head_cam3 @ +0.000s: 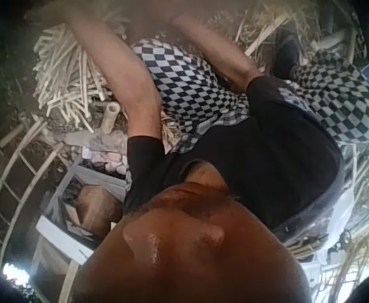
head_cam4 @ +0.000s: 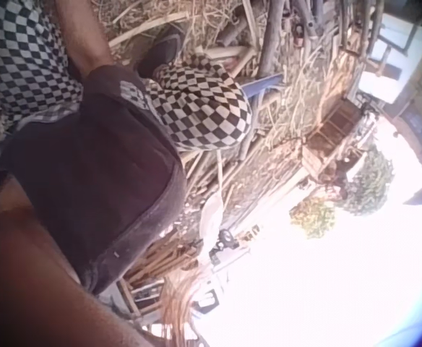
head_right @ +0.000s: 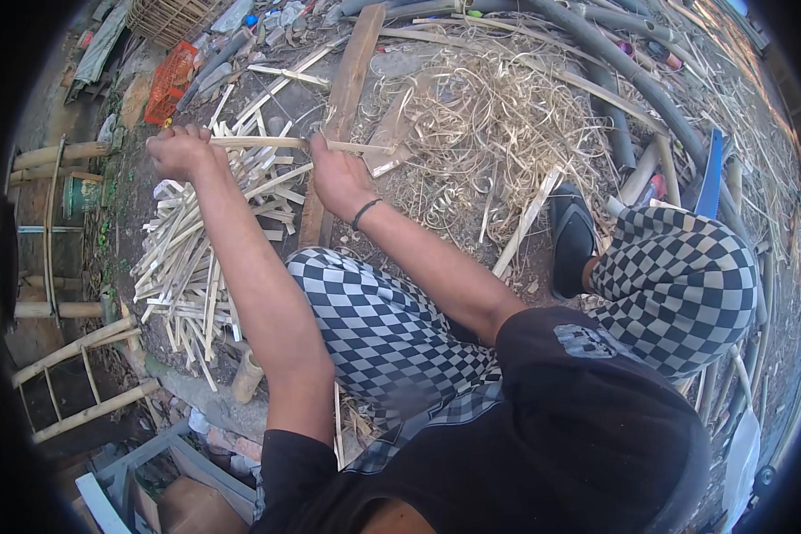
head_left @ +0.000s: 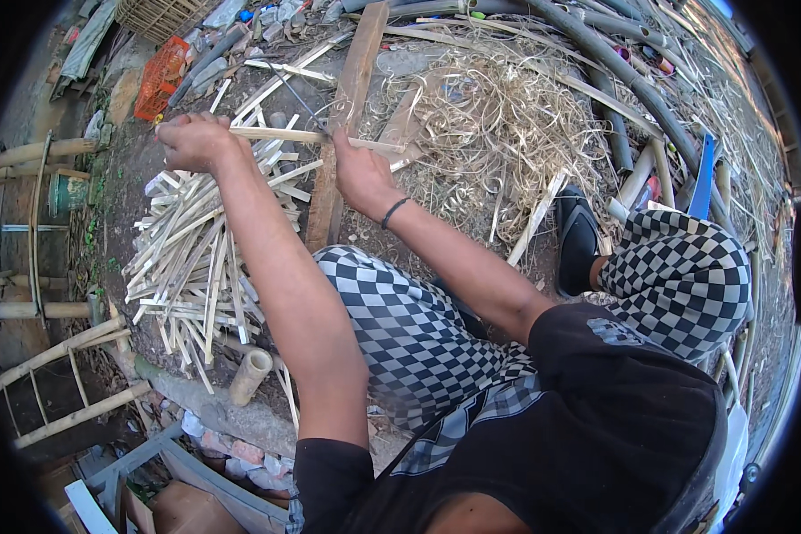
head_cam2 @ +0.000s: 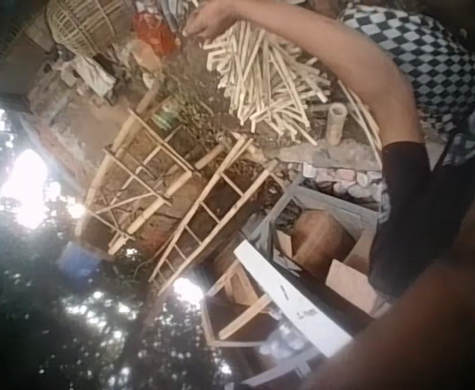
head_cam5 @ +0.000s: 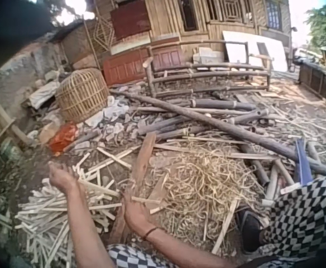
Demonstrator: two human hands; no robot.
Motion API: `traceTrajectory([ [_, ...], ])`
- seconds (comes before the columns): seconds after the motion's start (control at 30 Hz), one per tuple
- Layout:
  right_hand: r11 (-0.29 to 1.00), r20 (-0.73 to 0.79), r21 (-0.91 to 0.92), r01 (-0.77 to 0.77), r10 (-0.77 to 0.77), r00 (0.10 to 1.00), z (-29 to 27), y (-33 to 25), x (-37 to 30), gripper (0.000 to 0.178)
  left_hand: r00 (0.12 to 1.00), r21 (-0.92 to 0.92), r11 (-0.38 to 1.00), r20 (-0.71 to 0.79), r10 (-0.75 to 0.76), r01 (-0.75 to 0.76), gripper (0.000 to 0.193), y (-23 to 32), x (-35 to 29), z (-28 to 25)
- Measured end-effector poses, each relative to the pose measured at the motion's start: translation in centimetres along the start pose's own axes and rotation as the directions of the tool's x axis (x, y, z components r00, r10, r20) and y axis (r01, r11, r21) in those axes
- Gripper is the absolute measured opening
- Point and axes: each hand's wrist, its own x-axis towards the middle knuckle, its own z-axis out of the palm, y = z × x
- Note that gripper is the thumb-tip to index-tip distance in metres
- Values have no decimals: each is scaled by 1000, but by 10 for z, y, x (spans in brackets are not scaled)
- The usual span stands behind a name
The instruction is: Shaving thin strips from a bamboo piece using a large knife or machete.
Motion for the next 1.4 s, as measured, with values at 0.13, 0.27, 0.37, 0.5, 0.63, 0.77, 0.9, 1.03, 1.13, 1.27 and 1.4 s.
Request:
traceTrajectory([
  [0.13, 991, -76, 46, -123, 126, 989, 25, 59, 11, 38, 1000, -12, 1000, 3, -22, 22, 27, 6, -15, 18],
  [0.27, 987, -73, -10, -162, 160, 984, 25, 61, 21, 39, 1000, -41, 999, -16, 25, -26, 22, -1, -6, 12],
  [0.37, 992, 8, 19, -124, 124, 992, 11, 32, 1, 31, 1000, -11, 1000, 5, 19, -19, 22, 4, -14, 15],
  [0.5, 969, -81, 41, -245, 248, 965, 27, 76, 2, 32, 998, -23, 998, 18, 58, -58, 21, 3, -18, 27],
  [0.63, 959, -84, -9, -285, 283, 955, 35, 76, 8, 30, 1000, -33, 999, -12, 13, -14, 21, -1, -8, 17],
  [0.77, 980, -64, 26, -196, 197, 978, 38, 59, -4, 34, 999, -12, 999, 13, 40, -40, 21, 2, -12, 18],
  [0.9, 962, -127, -2, -273, 271, 954, 45, 100, 4, 28, 999, -42, 998, -12, 40, -41, 20, -2, -10, 23],
  [1.03, 955, -97, -19, -295, 292, 952, 47, 96, 1, 30, 999, -40, 999, -35, 15, -17, 20, -3, -6, 14],
  [1.13, 973, -58, -42, -227, 225, 973, 51, 97, -6, 32, 999, -37, 999, 26, 36, -35, 19, 1, -13, 19],
  [1.27, 958, -110, -58, -280, 272, 956, 51, 123, -5, 32, 1000, -49, 999, -14, 17, -18, 20, 0, -10, 21],
  [1.4, 944, -48, -109, -310, 307, 951, 49, 107, -5, 29, 1000, -46, 999, -24, 12, -13, 20, 0, -8, 14],
])
